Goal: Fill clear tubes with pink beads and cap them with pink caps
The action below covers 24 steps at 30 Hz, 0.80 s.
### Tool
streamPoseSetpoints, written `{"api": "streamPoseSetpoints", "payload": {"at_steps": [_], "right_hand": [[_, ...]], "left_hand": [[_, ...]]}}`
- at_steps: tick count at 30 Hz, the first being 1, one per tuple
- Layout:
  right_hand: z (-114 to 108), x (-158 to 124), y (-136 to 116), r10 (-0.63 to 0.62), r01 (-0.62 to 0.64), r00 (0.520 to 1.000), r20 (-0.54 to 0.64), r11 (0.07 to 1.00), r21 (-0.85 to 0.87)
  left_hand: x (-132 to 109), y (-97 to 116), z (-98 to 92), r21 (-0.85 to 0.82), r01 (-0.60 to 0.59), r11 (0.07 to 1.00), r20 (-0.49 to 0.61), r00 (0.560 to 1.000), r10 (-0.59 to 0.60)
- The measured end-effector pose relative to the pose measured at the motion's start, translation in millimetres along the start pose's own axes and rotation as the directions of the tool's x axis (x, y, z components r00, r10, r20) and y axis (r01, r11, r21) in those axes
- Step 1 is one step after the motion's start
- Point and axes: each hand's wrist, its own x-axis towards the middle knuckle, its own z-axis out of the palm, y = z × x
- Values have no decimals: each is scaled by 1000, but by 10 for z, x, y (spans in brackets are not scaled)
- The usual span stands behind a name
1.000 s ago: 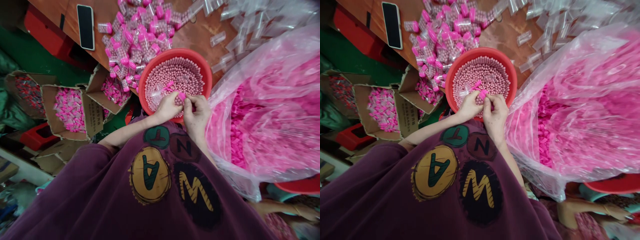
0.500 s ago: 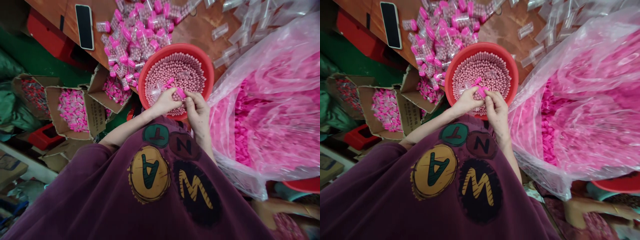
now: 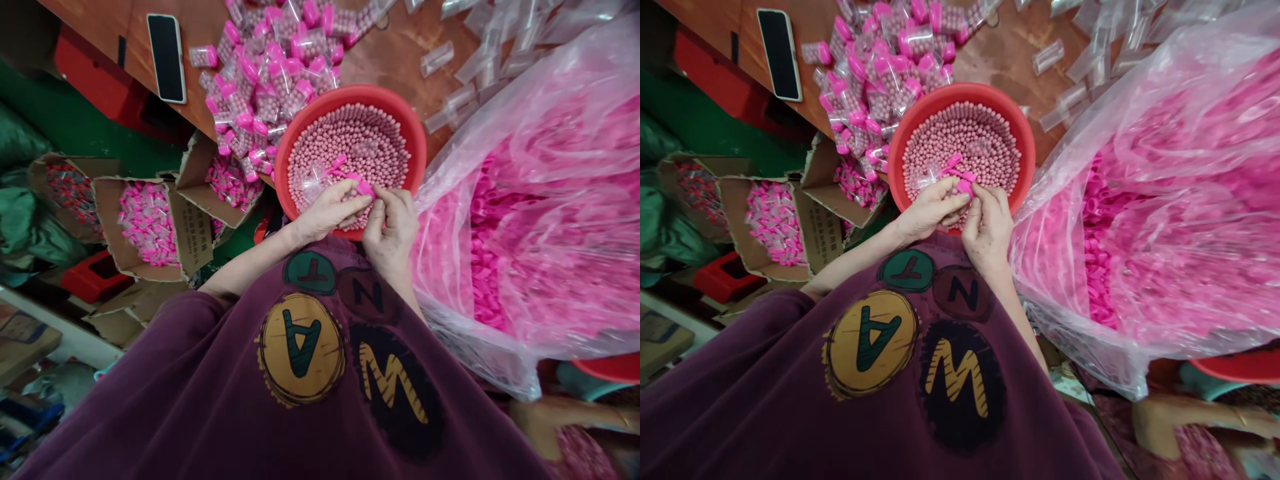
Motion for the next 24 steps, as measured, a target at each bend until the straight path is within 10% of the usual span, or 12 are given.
{"api": "streamPoseSetpoints", "payload": {"at_steps": [6, 15, 24], "right_hand": [[-32, 5, 10, 9, -12, 996, 89, 1000, 27], [85, -97, 310, 242, -226, 970, -5, 914, 337], [-35, 62, 143, 250, -248, 968, 21, 938, 241]], "left_hand": [[47, -101, -12, 2, 40, 999, -50, 998, -40], [151, -119, -338, 287, -202, 936, -39, 974, 222], [167, -66, -293, 187, -119, 975, -27, 992, 126]]}}
